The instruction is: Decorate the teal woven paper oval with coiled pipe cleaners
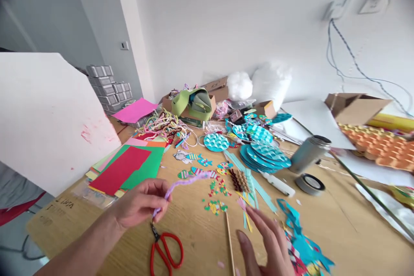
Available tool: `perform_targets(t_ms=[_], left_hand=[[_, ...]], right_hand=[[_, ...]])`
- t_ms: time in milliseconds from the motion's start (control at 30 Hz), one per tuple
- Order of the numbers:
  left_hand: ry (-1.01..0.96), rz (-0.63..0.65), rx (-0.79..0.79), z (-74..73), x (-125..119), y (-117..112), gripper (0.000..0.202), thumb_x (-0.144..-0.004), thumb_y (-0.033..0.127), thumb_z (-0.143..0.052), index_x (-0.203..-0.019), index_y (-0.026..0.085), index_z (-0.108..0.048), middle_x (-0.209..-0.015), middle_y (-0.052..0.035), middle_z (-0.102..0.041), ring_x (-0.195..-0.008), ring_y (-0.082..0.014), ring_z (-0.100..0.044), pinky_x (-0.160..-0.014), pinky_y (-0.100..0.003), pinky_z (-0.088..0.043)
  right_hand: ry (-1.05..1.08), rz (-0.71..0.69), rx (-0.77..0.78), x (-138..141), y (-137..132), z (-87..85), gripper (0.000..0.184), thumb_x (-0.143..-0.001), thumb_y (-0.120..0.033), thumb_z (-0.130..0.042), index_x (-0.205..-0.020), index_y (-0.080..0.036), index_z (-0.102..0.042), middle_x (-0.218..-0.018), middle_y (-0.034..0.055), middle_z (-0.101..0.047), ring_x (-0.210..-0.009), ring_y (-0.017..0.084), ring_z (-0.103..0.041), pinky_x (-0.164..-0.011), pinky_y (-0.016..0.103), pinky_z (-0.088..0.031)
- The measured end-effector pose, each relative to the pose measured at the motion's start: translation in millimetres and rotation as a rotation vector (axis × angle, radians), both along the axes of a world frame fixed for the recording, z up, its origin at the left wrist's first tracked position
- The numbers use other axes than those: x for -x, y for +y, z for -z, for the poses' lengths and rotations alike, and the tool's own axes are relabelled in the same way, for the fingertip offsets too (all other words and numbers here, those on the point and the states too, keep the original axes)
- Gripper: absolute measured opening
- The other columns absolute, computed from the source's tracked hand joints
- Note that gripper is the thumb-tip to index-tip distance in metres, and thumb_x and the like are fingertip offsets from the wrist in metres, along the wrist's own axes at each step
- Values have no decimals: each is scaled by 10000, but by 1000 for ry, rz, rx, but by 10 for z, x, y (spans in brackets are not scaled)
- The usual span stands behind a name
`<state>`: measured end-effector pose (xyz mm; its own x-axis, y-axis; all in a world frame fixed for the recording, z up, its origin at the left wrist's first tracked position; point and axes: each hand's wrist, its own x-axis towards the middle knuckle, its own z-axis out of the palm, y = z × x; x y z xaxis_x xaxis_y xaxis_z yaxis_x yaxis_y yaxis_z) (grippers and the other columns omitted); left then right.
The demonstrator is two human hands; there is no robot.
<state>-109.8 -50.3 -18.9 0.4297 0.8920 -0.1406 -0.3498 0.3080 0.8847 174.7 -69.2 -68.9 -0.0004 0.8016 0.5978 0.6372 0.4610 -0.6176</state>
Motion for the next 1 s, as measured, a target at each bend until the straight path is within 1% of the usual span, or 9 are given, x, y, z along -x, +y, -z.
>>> perform_targets(t_ms=[33,100,167,233,300,400,533,733,1000], left_hand=[[2,75,24,7,-82,-56,127,-661,166,-699,-758,107,-641,-548,2,-557,-425,-83,-520,-419,-186,-386],[14,191,52,1,-206,-153,143,-658,184,-707,-759,104,-643,-577,-10,-578,-417,-73,-506,-405,-180,-380],[26,228,52,-20,-252,-207,154,-677,212,-700,-766,107,-631,-605,-20,-598,-407,-54,-480,-390,-166,-345],[45,188,37,-41,-206,-210,168,-702,245,-686,-780,122,-602,-608,-14,-599,-394,-37,-440,-375,-155,-288],[102,116,16,-50,-82,-180,183,-718,270,-673,-798,137,-578,-575,9,-564,-390,-31,-394,-366,-153,-237],[197,26,-1,-34,147,-136,201,-700,279,-682,-800,132,-588,-562,45,-462,-419,-21,-313,-377,-152,-180],[460,64,-120,23,310,-164,225,-745,346,-630,-804,131,-605,-534,65,-389,-429,-35,-264,-390,-166,-171],[780,32,-353,96,328,-248,223,-789,363,-552,-736,152,-600,-591,32,-485,-542,-88,-434,-502,-188,-332],[823,-138,-368,147,492,-296,225,-750,352,-575,-839,162,-654,-674,-8,-573,-645,-139,-531,-615,-236,-430]], right_hand=[[5,-20,-16,49,-13,-104,448,-793,-344,-588,-1218,-217,-524,-1239,124,-524,-1157,302,-468,-934,408,-379],[4,-113,0,167,-45,-285,458,-794,-318,-607,-1231,-218,-514,-1279,121,-492,-1183,296,-441,-923,405,-391],[-17,-385,202,271,-81,-407,181,-822,-326,-588,-960,-220,-638,-959,76,-632,-900,222,-585,-725,300,-465],[61,-534,532,309,-111,-469,219,-849,-376,-553,-739,-193,-605,-667,18,-585,-602,145,-565,-527,235,-417],[261,-599,771,254,-122,-487,317,-845,-454,-535,-680,-184,-549,-511,-38,-454,-435,91,-458,-426,204,-334],[687,-634,948,44,-96,-488,358,-813,-515,-552,-675,-185,-519,-447,-105,-216,-352,36,-159,-342,170,-153],[930,-569,993,-195,-50,-498,307,-784,-439,-627,-663,-169,-548,-473,-105,-192,-393,28,-73,-344,171,-88],[871,-445,938,-207,-52,-409,291,-744,-419,-684,-685,-142,-618,-453,-96,-241,-405,29,-116,-360,175,-133],[876,-349,857,-303,-43,-231,263,-648,-361,-778,-659,-133,-647,-567,14,-574,-468,83,-487,-436,204,-419]])
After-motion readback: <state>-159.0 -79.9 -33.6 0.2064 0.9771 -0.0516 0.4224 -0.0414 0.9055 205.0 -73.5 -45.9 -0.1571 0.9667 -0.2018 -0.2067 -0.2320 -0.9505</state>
